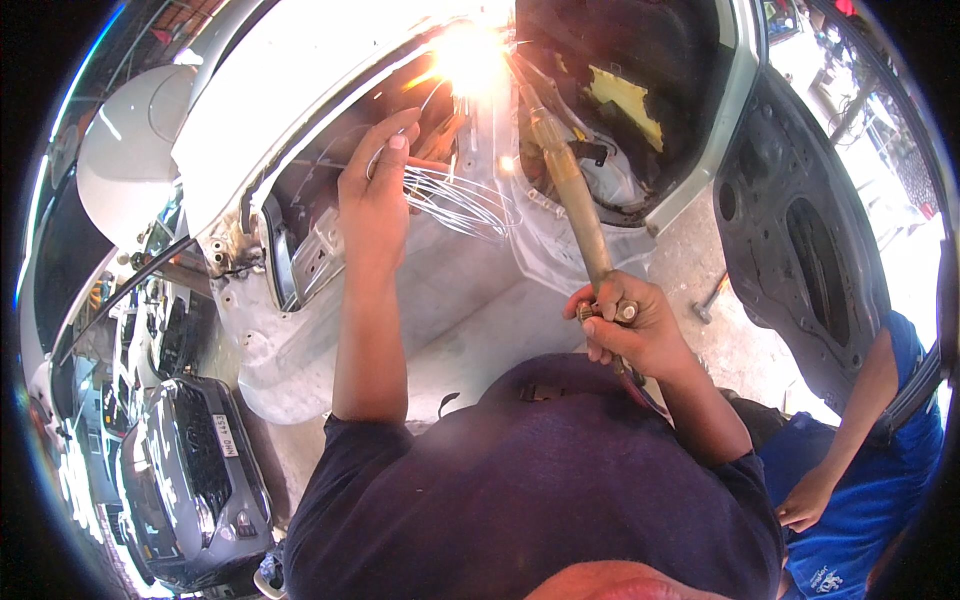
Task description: The person welds the inner frame of a car door using a welding torch and filler wire, then uses pliers to adjust the welded area. Another person assists by holding the door panel and pouring water to cool the weld.
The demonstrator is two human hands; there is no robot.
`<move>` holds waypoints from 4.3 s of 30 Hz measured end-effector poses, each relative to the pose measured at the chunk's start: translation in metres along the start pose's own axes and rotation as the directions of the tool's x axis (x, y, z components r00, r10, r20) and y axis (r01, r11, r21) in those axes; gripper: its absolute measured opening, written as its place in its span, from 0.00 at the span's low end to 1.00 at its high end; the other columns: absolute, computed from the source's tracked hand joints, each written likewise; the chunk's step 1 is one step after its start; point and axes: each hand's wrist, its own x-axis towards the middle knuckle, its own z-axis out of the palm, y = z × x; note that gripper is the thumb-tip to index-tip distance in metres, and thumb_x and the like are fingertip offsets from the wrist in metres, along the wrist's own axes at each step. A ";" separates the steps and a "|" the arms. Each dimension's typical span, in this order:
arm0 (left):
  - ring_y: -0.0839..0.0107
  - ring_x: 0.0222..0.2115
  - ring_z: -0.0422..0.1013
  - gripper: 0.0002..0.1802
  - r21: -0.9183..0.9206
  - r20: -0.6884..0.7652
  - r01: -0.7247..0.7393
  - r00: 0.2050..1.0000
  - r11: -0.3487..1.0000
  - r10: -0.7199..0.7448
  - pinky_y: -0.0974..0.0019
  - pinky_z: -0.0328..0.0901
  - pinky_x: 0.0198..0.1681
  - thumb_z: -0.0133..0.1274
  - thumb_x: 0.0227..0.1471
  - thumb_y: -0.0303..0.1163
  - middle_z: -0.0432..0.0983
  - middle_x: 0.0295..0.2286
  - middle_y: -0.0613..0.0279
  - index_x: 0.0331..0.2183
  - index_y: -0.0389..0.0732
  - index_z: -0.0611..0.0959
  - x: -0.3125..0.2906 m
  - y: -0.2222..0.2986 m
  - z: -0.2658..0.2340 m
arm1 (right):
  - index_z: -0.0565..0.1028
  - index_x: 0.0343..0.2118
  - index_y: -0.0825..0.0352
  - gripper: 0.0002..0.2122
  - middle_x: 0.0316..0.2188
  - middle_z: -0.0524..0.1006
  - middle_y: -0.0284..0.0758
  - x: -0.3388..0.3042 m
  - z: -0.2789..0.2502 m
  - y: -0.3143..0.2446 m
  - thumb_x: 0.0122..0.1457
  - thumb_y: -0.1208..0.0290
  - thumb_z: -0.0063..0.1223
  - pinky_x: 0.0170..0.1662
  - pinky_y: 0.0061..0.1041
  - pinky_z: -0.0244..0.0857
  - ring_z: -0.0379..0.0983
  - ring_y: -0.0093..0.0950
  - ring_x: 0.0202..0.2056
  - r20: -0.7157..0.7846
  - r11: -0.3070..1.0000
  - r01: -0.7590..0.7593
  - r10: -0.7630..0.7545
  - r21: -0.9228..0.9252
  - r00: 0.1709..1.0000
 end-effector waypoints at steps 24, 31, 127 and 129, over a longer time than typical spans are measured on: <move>0.64 0.36 0.81 0.22 -0.043 -0.028 0.098 0.995 0.994 -0.099 0.67 0.71 0.36 0.45 0.67 0.35 0.78 0.53 0.43 0.57 0.37 0.80 -0.007 0.013 0.004 | 0.67 0.32 0.63 0.09 0.43 0.78 0.43 0.001 -0.002 0.000 0.63 0.80 0.57 0.25 0.15 0.70 0.76 0.16 0.26 0.020 0.999 0.019 -0.018 -0.036 1.000; 0.64 0.36 0.82 0.21 -0.048 -0.009 0.014 1.000 0.999 -0.015 0.65 0.72 0.41 0.45 0.67 0.35 0.78 0.52 0.44 0.56 0.38 0.81 0.000 -0.001 0.004 | 0.67 0.32 0.63 0.09 0.43 0.79 0.42 0.001 0.000 -0.005 0.63 0.80 0.57 0.25 0.15 0.70 0.76 0.16 0.26 0.003 0.999 -0.003 0.003 -0.033 1.000; 0.68 0.45 0.78 0.17 0.129 0.001 -0.143 0.990 0.981 0.144 0.67 0.75 0.44 0.47 0.69 0.30 0.81 0.48 0.54 0.52 0.35 0.83 -0.001 -0.011 0.012 | 0.68 0.32 0.64 0.08 0.43 0.79 0.41 0.000 -0.001 -0.006 0.63 0.79 0.57 0.25 0.16 0.70 0.76 0.16 0.26 0.030 0.999 0.000 0.001 -0.039 1.000; 0.68 0.47 0.78 0.17 0.111 0.003 -0.121 0.993 0.986 0.121 0.67 0.75 0.45 0.47 0.69 0.30 0.81 0.48 0.53 0.52 0.35 0.83 -0.001 -0.009 0.013 | 0.68 0.32 0.64 0.08 0.43 0.79 0.41 0.000 -0.001 -0.006 0.63 0.79 0.57 0.25 0.16 0.70 0.76 0.16 0.26 0.027 0.999 0.001 0.001 -0.039 1.000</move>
